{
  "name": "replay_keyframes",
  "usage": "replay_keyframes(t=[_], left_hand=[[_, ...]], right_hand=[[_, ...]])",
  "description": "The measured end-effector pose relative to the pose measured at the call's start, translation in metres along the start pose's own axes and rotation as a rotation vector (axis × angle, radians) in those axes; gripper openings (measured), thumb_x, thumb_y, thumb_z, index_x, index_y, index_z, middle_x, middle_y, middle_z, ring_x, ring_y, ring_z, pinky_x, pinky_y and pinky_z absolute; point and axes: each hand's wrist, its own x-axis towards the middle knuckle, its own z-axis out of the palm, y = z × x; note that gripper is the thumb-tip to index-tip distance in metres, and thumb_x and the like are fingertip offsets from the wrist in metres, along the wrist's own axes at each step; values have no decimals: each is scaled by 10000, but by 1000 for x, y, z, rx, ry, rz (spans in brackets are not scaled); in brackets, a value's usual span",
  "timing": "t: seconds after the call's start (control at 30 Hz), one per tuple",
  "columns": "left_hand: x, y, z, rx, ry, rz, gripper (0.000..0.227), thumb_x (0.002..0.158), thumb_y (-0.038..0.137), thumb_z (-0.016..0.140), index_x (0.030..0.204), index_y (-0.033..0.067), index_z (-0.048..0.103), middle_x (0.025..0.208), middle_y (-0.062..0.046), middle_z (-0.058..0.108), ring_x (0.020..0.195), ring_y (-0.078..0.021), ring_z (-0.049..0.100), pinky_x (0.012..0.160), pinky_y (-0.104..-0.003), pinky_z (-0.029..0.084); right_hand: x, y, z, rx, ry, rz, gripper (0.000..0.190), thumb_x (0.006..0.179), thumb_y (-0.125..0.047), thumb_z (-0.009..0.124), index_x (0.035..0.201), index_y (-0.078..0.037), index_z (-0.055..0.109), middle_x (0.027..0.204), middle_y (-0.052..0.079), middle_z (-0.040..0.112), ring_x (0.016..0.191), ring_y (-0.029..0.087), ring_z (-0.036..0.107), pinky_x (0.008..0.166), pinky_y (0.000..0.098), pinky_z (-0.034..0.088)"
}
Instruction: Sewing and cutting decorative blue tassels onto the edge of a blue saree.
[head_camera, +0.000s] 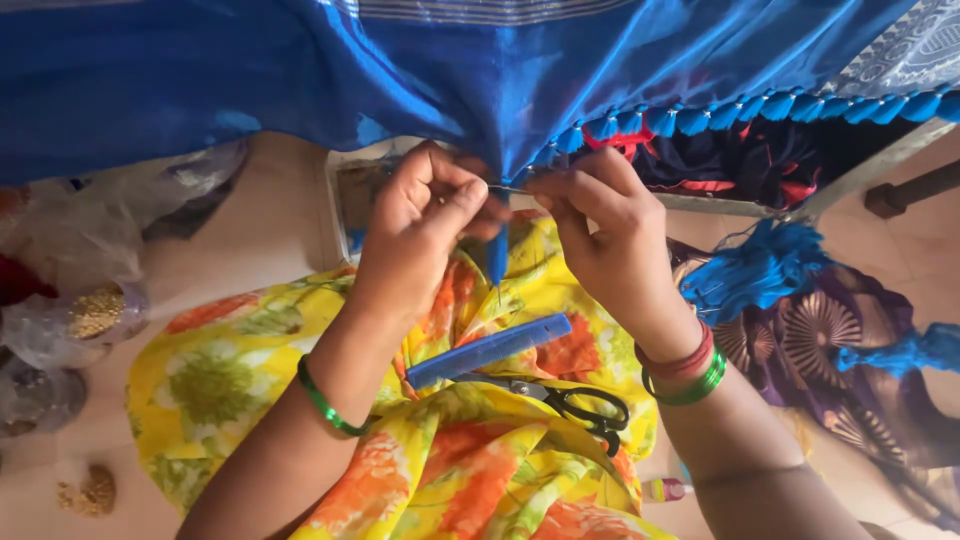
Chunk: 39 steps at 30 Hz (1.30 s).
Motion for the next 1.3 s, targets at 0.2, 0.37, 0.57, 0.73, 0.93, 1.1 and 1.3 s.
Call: replay_keyframes(t=[0.2, 0.37, 0.57, 0.73, 0.93, 1.1, 1.3], left_hand=[[-7, -5, 6, 129, -37, 38, 33, 974, 14, 722, 1005, 6, 713, 986, -43, 736, 888, -72, 668, 818, -220, 537], [-7, -3, 8, 433, -13, 189, 89, 916, 45, 774, 997, 9, 767, 920, -22, 745, 844, -59, 685, 766, -214, 548], [-10, 1, 6, 185, -71, 94, 71, 986, 60, 714, 1023, 13, 676, 951, -30, 727, 909, -70, 681, 828, -228, 545], [-15, 10, 6, -19, -14, -32, 68, 997, 76, 670, 1036, 25, 649, 972, -40, 715, 913, -90, 679, 846, -250, 546], [-27, 24, 19, 400, 166, 102, 92, 931, 120, 739, 986, 54, 706, 936, -20, 692, 808, -113, 631, 762, -259, 507], [-37, 34, 29, 1381, 277, 818, 112, 919, 150, 748, 984, 105, 669, 1037, -44, 643, 941, -295, 631, 806, -460, 451], [-22, 22, 22, 942, 177, 549, 130, 860, 133, 724, 962, 66, 679, 1038, -98, 625, 940, -263, 628, 766, -371, 479]], right_hand=[[-6, -8, 0, -70, -97, -99, 168, 905, 16, 778, 1051, -60, 743, 919, 74, 612, 818, 251, 650, 725, 353, 531], [11, -25, -13, -154, -14, -145, 172, 907, 50, 743, 1033, -67, 740, 939, 105, 615, 839, 261, 651, 729, 361, 527], [27, -34, -6, 134, -14, -71, 212, 978, 53, 665, 1165, -35, 620, 1041, 64, 682, 951, 216, 699, 825, 311, 576], [24, -32, 6, 89, 17, -163, 323, 899, 72, 698, 1202, 24, 596, 1031, 95, 687, 911, 239, 675, 778, 342, 563], [21, -27, 6, -260, -15, -433, 313, 850, 52, 769, 1144, -21, 688, 1063, 109, 644, 956, 297, 615, 849, 402, 519], [23, -25, 7, -238, -91, -303, 248, 881, 42, 735, 1110, -42, 691, 1085, 101, 615, 1021, 322, 579, 931, 424, 484], [14, -23, -3, -140, 43, -144, 202, 935, 56, 785, 1085, -71, 734, 1193, 111, 598, 1022, 208, 632, 818, 330, 527]])
